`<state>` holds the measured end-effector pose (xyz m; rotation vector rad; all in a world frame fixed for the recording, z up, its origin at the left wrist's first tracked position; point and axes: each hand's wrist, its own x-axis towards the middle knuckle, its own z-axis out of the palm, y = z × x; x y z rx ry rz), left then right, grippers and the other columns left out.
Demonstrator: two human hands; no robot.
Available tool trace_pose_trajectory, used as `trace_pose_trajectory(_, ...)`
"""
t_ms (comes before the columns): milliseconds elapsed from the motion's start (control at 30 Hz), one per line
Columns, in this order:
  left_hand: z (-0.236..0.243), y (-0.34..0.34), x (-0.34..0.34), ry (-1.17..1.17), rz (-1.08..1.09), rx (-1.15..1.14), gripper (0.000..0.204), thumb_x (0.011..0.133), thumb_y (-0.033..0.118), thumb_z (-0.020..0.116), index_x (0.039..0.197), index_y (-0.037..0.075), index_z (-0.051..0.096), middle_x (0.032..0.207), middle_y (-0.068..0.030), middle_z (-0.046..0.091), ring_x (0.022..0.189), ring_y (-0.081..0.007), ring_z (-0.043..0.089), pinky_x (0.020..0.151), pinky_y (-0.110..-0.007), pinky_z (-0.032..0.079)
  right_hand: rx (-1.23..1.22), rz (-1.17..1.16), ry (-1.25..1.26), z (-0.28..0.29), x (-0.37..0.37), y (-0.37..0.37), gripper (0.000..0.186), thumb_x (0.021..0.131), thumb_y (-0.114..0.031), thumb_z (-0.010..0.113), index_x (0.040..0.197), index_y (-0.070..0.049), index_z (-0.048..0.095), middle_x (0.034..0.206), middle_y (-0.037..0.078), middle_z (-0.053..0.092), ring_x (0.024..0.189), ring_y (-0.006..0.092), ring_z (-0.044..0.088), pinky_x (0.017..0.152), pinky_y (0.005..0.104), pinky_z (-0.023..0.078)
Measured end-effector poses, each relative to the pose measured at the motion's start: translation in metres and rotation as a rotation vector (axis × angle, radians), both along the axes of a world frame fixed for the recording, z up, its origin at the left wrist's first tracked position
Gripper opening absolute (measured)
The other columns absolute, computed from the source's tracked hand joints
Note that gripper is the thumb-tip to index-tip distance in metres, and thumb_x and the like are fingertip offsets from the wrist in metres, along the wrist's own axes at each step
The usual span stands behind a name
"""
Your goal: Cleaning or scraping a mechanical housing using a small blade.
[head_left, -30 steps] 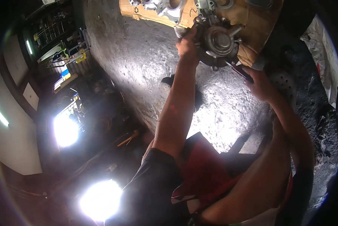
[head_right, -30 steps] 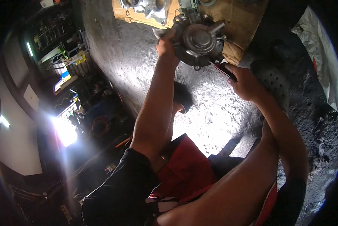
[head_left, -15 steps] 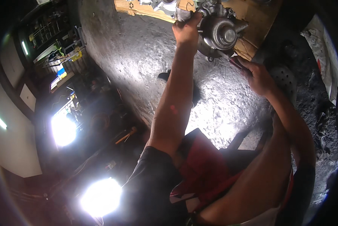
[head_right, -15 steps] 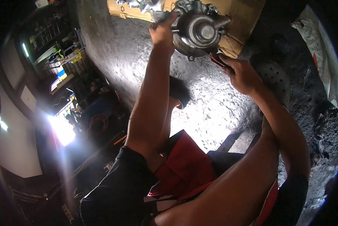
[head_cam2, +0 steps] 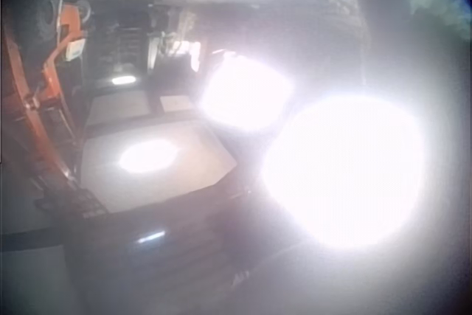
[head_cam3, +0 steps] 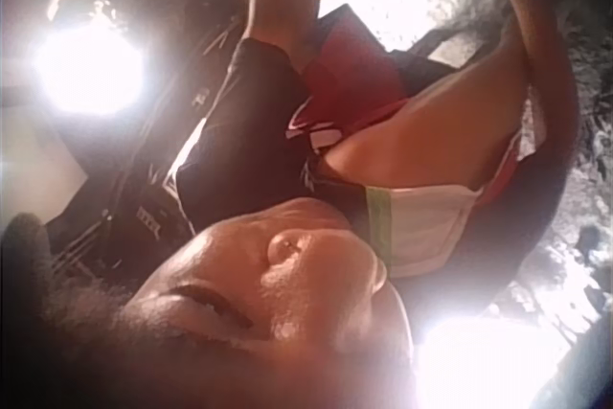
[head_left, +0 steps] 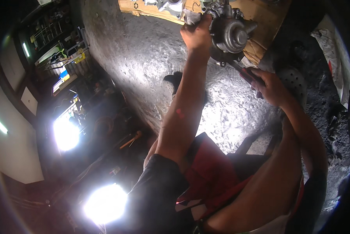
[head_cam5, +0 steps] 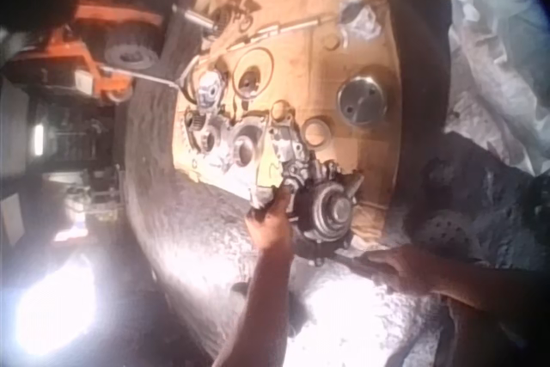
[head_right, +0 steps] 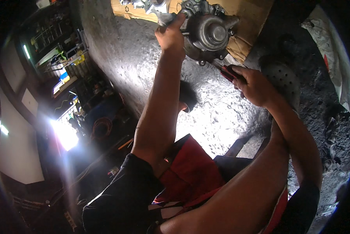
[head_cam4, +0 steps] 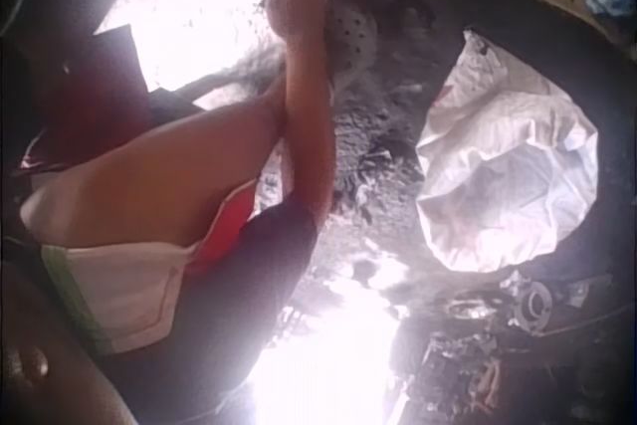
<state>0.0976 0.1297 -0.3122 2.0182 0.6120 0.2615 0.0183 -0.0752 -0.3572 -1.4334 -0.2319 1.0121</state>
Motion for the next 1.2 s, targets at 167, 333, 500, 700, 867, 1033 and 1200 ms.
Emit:
trace_pose_trajectory(167,0.001,-0.007,-0.003,-0.046,-0.039,0.022,0.023,0.071,0.014,0.061,0.087,-0.004,0.061,0.079,-0.01,0.065,0.071,-0.0184,0.057,0.069,-0.03,0.044,-0.011,-0.108,0.145,0.005,0.0,0.001,0.035,0.084,-0.008,0.053,0.118,0.0,0.048,0.072,0.007,0.058,0.056,0.0097,0.05,0.055,0.0285,0.043)
trace_pose_trajectory(333,0.0,-0.001,-0.002,-0.053,-0.044,0.015,0.023,0.072,0.015,0.061,0.087,-0.003,0.061,0.077,-0.0099,0.064,0.07,-0.0175,0.056,0.068,-0.031,0.044,0.0,-0.037,-0.139,-0.005,-0.007,0.004,0.031,0.083,-0.007,0.053,0.112,0.002,0.052,0.092,0.019,0.062,0.082,0.0249,0.062,0.072,0.0317,0.046)
trace_pose_trajectory(500,-0.004,0.009,0.0,0.011,-0.026,-0.052,0.026,0.071,0.014,0.062,0.091,-0.003,0.06,0.082,-0.0079,0.064,0.074,-0.0177,0.056,0.071,-0.03,0.043,0.048,-0.119,-0.169,-0.02,-0.007,0.002,0.031,0.082,-0.009,0.054,0.111,0.003,0.052,0.101,0.022,0.058,0.095,0.0306,0.058,0.081,0.0336,0.044)
trace_pose_trajectory(700,-0.018,0.047,-0.004,0.181,0.208,-0.412,0.04,0.074,0.015,0.062,0.109,-0.002,0.052,0.099,-0.0109,0.056,0.088,-0.0253,0.056,0.071,-0.039,0.049,-0.112,-0.11,-0.131,-0.019,-0.001,0.015,0.035,0.083,-0.011,0.054,0.115,0.001,0.049,0.091,0.018,0.06,0.076,0.0217,0.061,0.067,0.0313,0.047)
trace_pose_trajectory(867,-0.02,0.036,0.007,0.236,0.284,-0.434,0.044,0.069,0.015,0.066,0.108,-0.003,0.056,0.101,-0.0085,0.058,0.09,-0.0188,0.052,0.08,-0.033,0.04,0.077,-0.129,0.176,-0.032,-0.009,0.014,0.035,0.084,-0.014,0.055,0.117,-0.001,0.049,0.072,0.005,0.055,0.052,0.0086,0.05,0.051,0.0252,0.043)
trace_pose_trajectory(1033,-0.02,0.042,0.016,0.354,0.417,-0.497,0.042,0.071,0.016,0.065,0.107,-0.003,0.056,0.101,-0.0098,0.058,0.088,-0.0201,0.053,0.076,-0.034,0.042,0.154,-0.26,0.403,-0.03,-0.007,0.018,0.033,0.085,-0.013,0.053,0.116,-0.003,0.05,0.07,0.0,0.051,0.051,0.0065,0.047,0.046,0.0222,0.041)
trace_pose_trajectory(1200,-0.016,0.033,0.016,0.343,0.393,-0.495,0.035,0.077,0.011,0.056,0.106,-0.008,0.05,0.099,-0.0175,0.055,0.084,-0.0289,0.059,0.073,-0.041,0.051,0.081,-0.192,0.22,-0.02,-0.003,0.015,0.032,0.085,-0.013,0.054,0.114,-0.001,0.052,0.074,0.004,0.055,0.056,0.0083,0.051,0.05,0.0234,0.043)
